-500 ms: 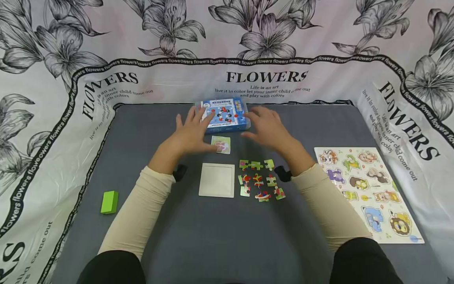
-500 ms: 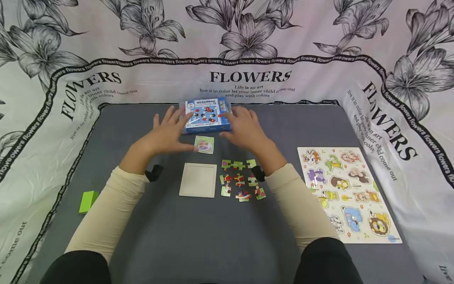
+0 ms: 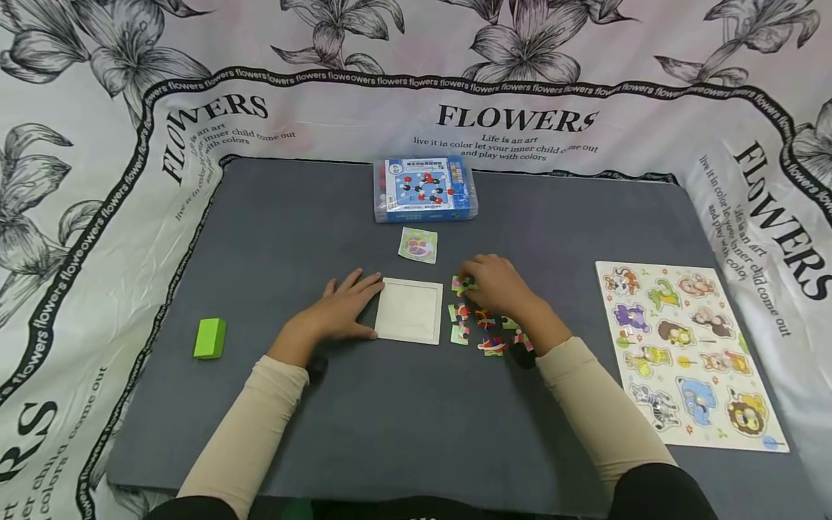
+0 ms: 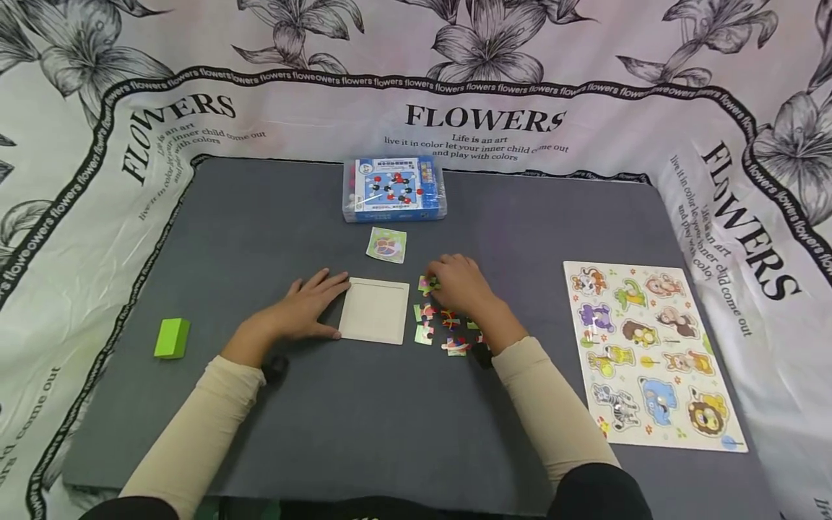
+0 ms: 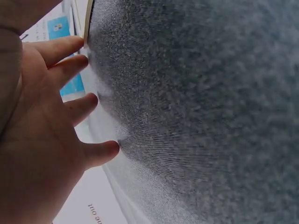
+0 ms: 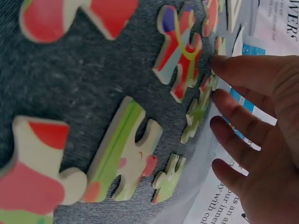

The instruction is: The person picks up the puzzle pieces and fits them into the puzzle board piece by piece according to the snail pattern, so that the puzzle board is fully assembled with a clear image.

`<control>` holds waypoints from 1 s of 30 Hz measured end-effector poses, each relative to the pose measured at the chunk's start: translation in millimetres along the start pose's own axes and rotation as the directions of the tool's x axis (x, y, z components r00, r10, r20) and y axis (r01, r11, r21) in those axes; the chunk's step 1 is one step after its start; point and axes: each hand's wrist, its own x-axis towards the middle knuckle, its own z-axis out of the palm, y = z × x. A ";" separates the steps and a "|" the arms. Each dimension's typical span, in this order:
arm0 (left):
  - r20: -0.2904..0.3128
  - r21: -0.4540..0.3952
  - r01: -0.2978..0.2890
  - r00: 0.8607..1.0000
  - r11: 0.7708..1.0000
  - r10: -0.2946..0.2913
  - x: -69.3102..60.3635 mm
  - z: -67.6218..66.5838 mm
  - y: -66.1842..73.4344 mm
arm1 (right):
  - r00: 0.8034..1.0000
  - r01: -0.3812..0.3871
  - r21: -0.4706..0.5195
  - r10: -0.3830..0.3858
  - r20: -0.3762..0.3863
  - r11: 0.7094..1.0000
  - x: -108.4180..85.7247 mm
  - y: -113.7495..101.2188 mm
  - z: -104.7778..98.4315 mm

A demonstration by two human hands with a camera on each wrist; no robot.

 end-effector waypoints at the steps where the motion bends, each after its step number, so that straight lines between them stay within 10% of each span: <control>1: -0.002 0.001 -0.002 1.000 1.000 0.002 1.2 0.1 -0.2 | 1.000 -0.005 0.004 0.005 -0.002 1.000 -0.1 0.3 0.4; 30: 0.039 0.073 0.067 0.997 0.995 -0.070 16.7 -2.5 3.7 | 0.971 0.228 -0.016 -0.229 -0.068 0.973 46.8 -70.0 26.3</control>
